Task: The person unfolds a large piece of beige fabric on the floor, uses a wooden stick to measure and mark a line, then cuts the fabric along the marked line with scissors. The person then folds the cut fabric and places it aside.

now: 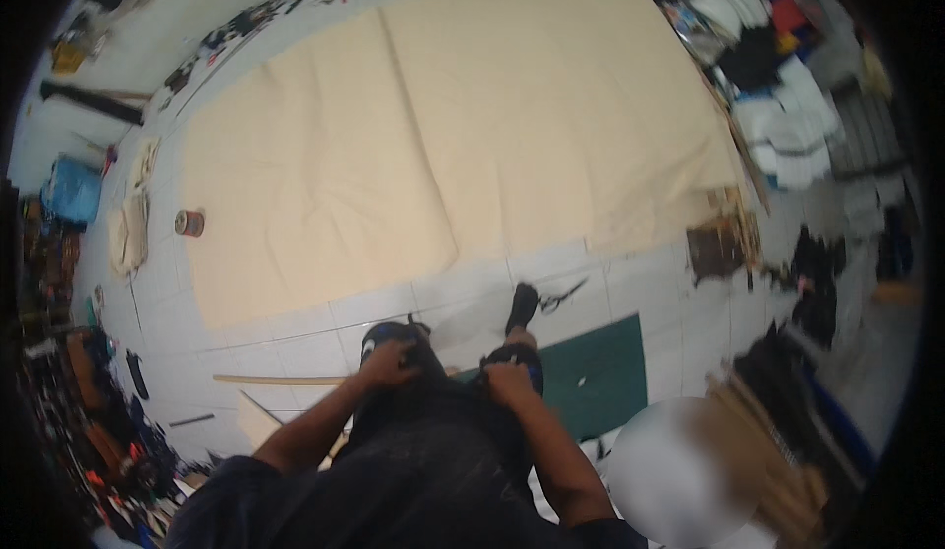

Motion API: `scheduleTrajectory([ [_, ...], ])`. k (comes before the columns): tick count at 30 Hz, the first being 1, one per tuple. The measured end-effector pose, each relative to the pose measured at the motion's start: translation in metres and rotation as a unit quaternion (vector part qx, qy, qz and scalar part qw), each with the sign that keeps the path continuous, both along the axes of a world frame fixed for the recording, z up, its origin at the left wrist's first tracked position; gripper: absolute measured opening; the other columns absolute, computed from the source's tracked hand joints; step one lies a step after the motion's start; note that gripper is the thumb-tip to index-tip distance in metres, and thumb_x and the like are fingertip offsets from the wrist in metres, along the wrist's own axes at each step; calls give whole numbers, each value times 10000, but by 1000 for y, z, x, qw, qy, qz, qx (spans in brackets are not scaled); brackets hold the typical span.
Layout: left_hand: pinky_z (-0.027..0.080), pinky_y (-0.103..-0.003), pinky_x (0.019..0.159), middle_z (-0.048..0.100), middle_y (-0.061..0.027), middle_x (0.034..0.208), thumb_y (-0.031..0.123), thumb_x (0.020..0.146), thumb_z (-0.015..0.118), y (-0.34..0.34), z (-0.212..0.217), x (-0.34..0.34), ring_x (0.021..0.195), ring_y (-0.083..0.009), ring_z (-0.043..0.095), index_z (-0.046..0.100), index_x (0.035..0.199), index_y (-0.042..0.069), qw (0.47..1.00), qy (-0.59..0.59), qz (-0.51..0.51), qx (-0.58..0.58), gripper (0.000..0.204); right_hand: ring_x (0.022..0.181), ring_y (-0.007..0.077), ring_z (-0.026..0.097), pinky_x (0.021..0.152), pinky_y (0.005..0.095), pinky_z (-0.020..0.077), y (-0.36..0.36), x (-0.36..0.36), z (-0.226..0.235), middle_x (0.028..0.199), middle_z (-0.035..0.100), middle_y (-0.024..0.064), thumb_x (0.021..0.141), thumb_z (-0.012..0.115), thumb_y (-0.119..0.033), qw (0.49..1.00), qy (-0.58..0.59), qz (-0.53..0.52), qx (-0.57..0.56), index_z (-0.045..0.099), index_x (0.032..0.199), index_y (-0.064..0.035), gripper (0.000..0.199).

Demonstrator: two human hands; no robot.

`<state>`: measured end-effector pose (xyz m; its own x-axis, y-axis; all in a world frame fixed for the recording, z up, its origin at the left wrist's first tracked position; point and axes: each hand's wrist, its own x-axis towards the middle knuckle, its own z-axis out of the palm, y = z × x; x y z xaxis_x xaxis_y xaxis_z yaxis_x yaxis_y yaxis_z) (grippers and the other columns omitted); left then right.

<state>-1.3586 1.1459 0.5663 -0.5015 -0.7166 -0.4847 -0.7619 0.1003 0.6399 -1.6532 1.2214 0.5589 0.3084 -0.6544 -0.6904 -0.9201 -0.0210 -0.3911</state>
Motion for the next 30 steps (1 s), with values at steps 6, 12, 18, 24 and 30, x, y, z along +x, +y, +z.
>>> scheduleTrajectory([
  [6,424,-493,941,584,-178,1134,317,861,587,47,29,-80,1096,-380,545,638,1132,111,970,-107,-6,220,345,912,313,628,785,438,474,-63,-73,5,949,640,192,897,594,-302,947,-231,-24,221,575,985,-22,295],
  [12,408,-400,959,613,-185,1072,332,866,588,106,33,-96,1096,-315,549,600,1164,22,784,296,82,539,430,951,226,581,816,378,444,-66,-102,-26,959,602,160,926,557,-265,815,-340,-31,468,538,977,6,276],
  [18,453,-386,889,619,-167,1072,283,878,587,-23,-151,-124,1016,-287,593,590,1125,35,976,48,-1,213,350,737,196,650,565,355,550,-188,-147,-286,901,647,106,853,646,-448,796,-207,-477,310,603,992,-3,468],
  [24,416,-262,614,543,-19,800,304,916,592,-114,-459,-71,677,-113,498,567,1013,31,780,72,610,121,291,738,176,609,562,378,553,-233,-228,-513,935,595,91,797,639,-641,786,-7,-563,255,558,1055,19,713],
  [30,420,-287,704,518,-59,939,277,909,616,-114,-577,-31,799,-137,490,493,1154,37,619,67,781,-47,364,721,182,572,692,333,506,-228,-237,-618,913,577,45,897,601,-477,539,-341,-769,57,574,1074,-98,419],
])
